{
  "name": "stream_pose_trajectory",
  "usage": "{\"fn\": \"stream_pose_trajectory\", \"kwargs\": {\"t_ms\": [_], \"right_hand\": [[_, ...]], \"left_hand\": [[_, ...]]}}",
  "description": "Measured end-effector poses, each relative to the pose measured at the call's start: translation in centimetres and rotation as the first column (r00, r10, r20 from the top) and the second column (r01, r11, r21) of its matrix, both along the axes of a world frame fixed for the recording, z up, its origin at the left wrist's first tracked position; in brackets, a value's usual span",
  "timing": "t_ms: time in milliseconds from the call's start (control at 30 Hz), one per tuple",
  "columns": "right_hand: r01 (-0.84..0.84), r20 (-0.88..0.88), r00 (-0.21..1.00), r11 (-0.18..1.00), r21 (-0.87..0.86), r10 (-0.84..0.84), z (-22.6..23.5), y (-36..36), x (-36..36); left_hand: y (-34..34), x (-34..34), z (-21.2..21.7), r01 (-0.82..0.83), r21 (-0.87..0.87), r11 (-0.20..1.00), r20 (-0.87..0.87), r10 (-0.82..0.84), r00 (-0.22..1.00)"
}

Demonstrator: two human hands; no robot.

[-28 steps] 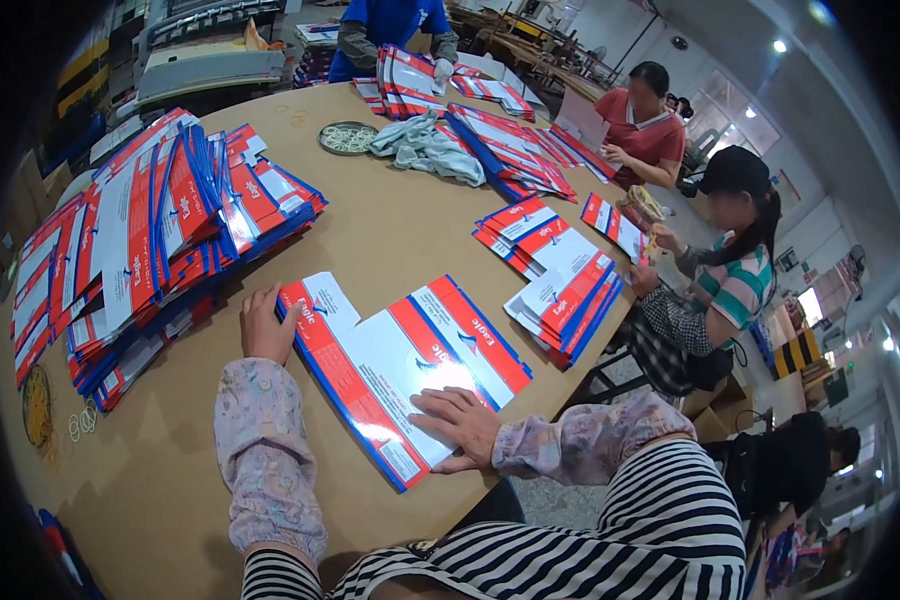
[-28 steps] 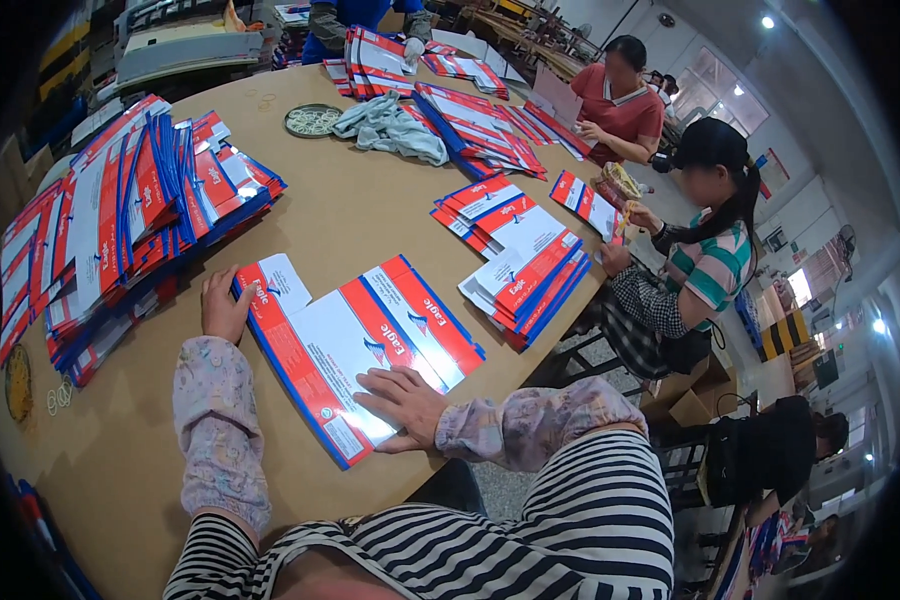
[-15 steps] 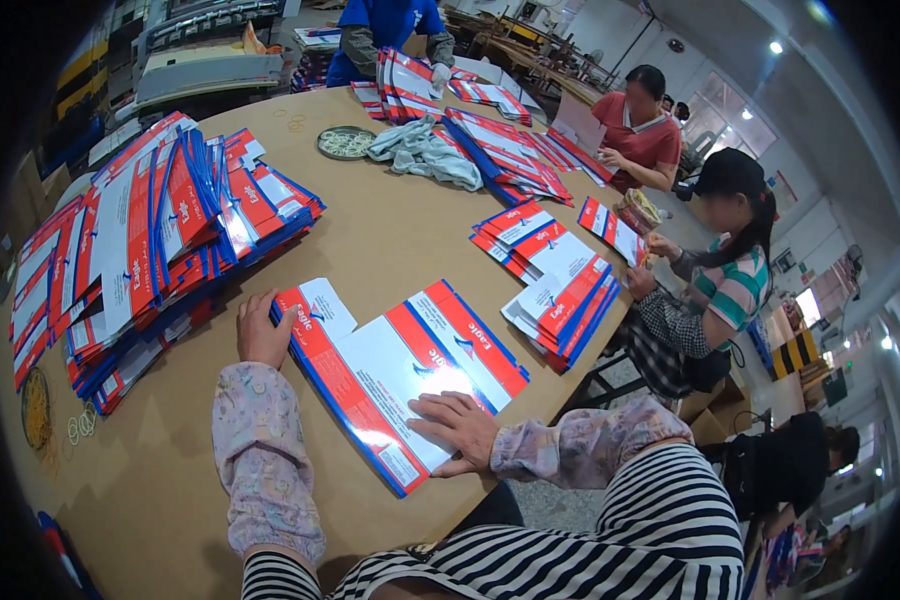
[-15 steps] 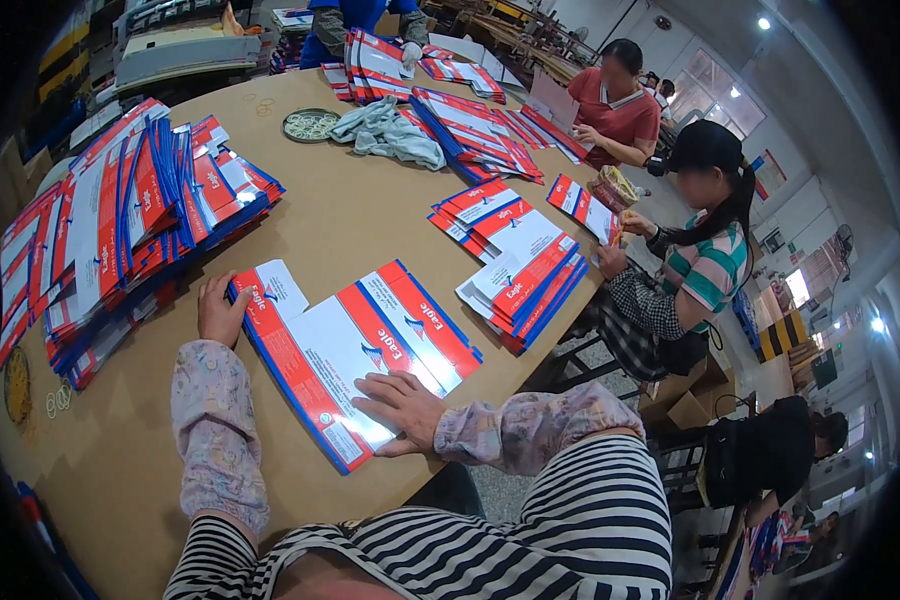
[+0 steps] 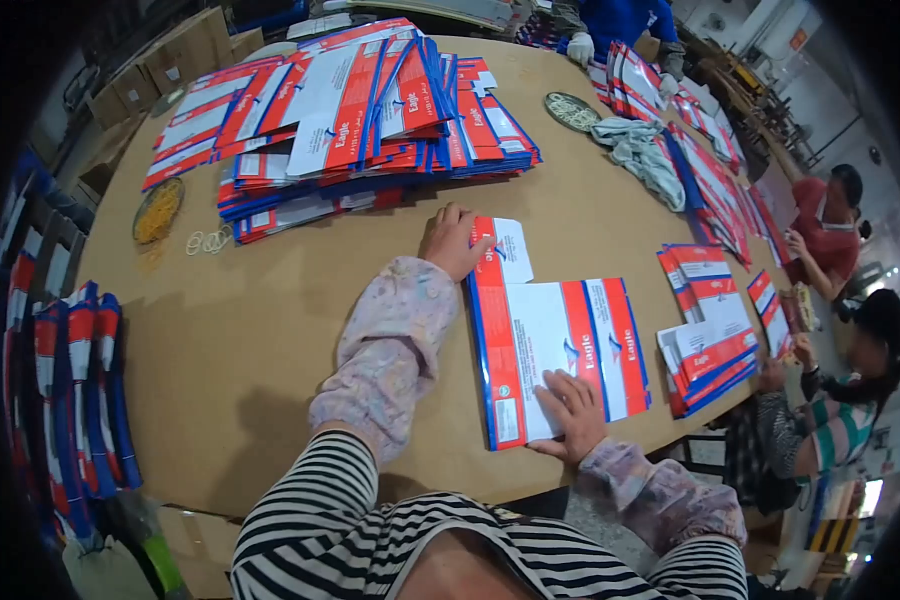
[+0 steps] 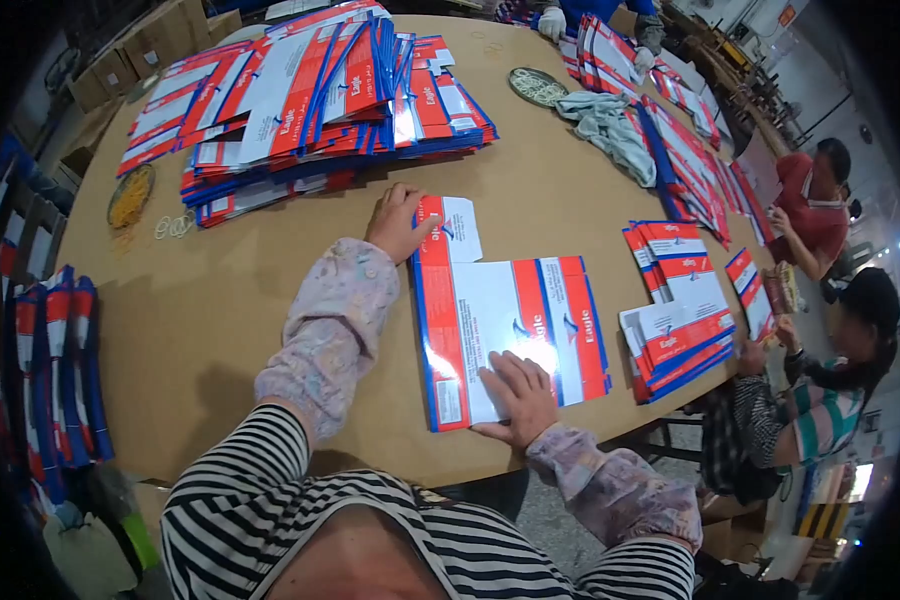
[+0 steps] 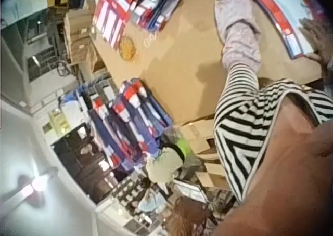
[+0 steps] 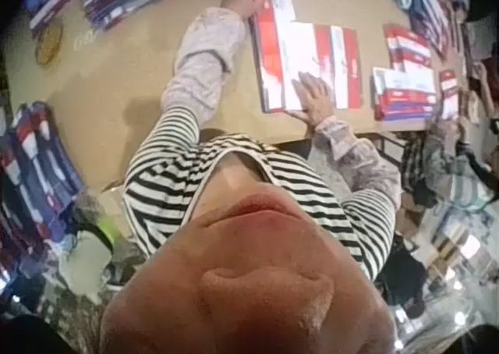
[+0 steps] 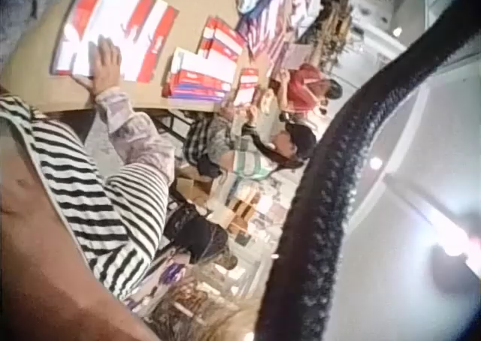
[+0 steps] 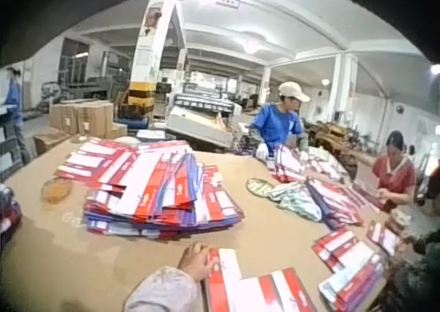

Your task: Sorting, bundling with rubber bands, and packing flat paper packaging into boxes.

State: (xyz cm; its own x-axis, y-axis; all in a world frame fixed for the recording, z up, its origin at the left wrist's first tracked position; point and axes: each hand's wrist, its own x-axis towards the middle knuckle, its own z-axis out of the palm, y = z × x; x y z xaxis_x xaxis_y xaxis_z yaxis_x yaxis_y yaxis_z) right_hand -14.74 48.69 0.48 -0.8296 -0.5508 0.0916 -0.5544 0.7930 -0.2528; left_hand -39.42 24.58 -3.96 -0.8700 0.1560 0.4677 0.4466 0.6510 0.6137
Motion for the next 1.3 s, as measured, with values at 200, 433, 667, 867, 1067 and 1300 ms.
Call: {"fn": "stream_pose_trajectory", "kwargs": {"t_ms": [200, 433, 667, 867, 1067, 1300], "right_hand": [[-0.040, -0.036, 0.999, 0.997, -0.062, 0.038, -0.7, -0.1, -0.6], [-0.045, -0.120, 0.992, 0.991, -0.129, 0.029, -1.2, 0.0, -0.6], [-0.015, -0.162, 0.987, 0.987, -0.157, -0.011, -1.9, 0.5, -0.1], [0.505, -0.353, 0.715, 0.795, -0.337, -0.603, -3.3, 2.4, -0.5], [0.715, -0.313, 0.557, 0.636, -0.290, -0.769, -4.9, 7.8, -1.3], [0.692, -0.355, 0.608, 0.693, -0.199, -0.710, -4.2, 8.2, -2.9]], "left_hand": [[-1.7, -0.3, -0.5, -0.024, -0.041, 0.999, 0.006, 0.024, 1.000], [-0.6, 5.5, -1.7, -0.073, 0.017, 0.997, -0.093, 0.074, 0.993], [3.2, 18.2, 0.0, -0.048, 0.149, 0.988, 0.083, 0.036, 0.996], [3.2, 19.1, 0.3, -0.046, 0.057, 0.997, 0.092, 0.040, 0.995], [3.3, 19.3, 0.1, -0.129, 0.030, 0.991, 0.101, 0.126, 0.987], [5.7, 20.3, 0.5, -0.253, 0.197, 0.947, 0.142, 0.228, 0.963]]}}
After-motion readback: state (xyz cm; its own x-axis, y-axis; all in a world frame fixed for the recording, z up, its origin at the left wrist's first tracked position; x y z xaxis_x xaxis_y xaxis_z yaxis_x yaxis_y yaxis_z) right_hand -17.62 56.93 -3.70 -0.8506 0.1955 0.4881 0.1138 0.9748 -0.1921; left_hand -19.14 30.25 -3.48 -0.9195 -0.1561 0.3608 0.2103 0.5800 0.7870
